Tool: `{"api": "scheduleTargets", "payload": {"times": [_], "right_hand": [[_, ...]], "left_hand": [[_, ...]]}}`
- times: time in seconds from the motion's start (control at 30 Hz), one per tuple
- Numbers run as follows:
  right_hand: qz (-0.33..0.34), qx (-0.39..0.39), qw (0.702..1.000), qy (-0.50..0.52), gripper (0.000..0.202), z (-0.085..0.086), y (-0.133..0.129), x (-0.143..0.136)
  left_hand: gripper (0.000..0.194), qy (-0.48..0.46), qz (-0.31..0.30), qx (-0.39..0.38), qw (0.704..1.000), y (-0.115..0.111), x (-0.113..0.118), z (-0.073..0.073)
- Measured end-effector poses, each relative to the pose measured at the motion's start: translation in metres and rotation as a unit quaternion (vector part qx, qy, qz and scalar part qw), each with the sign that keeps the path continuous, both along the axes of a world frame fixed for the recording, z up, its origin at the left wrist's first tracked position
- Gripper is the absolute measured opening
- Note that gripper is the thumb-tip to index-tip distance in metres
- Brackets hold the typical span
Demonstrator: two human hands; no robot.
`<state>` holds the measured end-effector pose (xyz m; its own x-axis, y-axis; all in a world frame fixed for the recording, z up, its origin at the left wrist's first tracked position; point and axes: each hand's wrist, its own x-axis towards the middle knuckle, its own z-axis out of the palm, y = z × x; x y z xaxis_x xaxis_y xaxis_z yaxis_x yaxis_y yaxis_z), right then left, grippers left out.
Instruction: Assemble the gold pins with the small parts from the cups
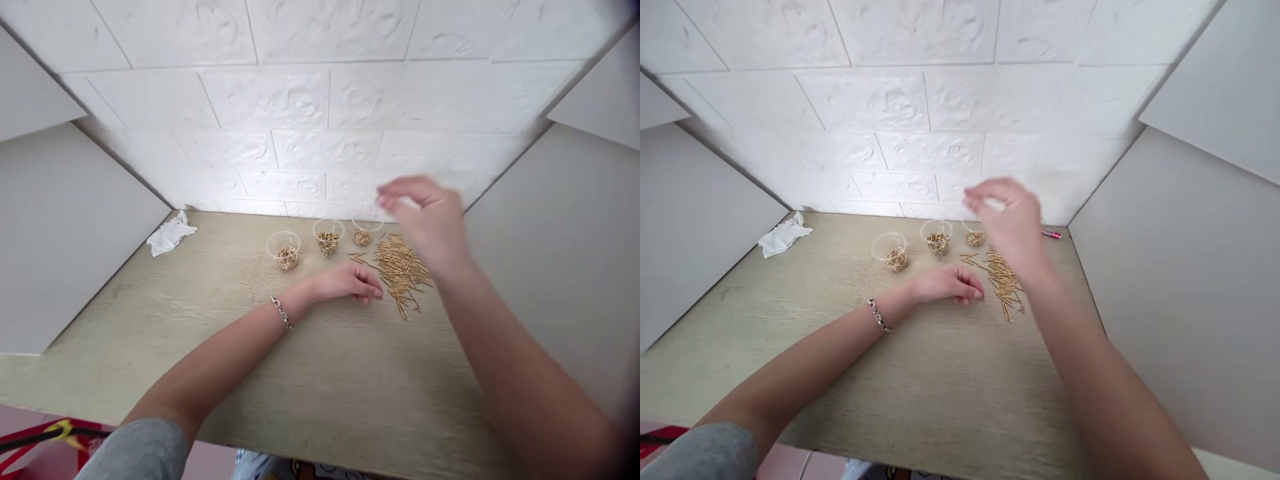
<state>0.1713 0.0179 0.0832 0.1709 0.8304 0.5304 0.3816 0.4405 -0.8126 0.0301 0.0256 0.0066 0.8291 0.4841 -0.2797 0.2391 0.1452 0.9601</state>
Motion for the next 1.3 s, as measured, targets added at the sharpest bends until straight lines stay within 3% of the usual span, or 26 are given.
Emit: {"api": "scheduleTargets", "payload": {"times": [0.1, 0.23, 0.57, 0.77, 1.0, 1.13, 1.3], "right_hand": [[0.063, -0.028, 0.990, -0.122, 0.003, -0.012, 0.014, -0.006], [0.092, -0.053, 0.968, -0.228, 0.012, -0.030, 0.028, -0.014], [0.084, -0.102, 0.905, -0.403, 0.022, -0.040, 0.053, -0.020], [0.048, -0.107, 0.892, -0.436, 0.024, -0.034, 0.060, -0.024], [0.087, -0.084, 0.825, -0.553, 0.021, -0.031, 0.072, -0.046], [0.108, -0.124, 0.791, -0.589, 0.022, -0.028, 0.076, -0.055], [0.116, -0.145, 0.777, -0.601, 0.018, -0.026, 0.079, -0.059]], "left_hand": [[0.022, -0.013, -0.056, -0.149, 0.987, 0.005, -0.013, -0.005], [0.032, -0.036, -0.078, -0.236, 0.968, 0.004, -0.022, -0.013], [0.029, -0.051, -0.079, -0.290, 0.952, 0.007, -0.016, -0.022], [0.028, -0.058, -0.102, -0.301, 0.946, 0.006, -0.013, -0.028], [0.028, -0.069, -0.105, -0.324, 0.938, 0.006, -0.011, -0.031], [0.026, -0.078, -0.108, -0.334, 0.933, 0.008, -0.011, -0.032], [0.028, -0.069, -0.102, -0.339, 0.932, 0.009, -0.011, -0.029]]}}
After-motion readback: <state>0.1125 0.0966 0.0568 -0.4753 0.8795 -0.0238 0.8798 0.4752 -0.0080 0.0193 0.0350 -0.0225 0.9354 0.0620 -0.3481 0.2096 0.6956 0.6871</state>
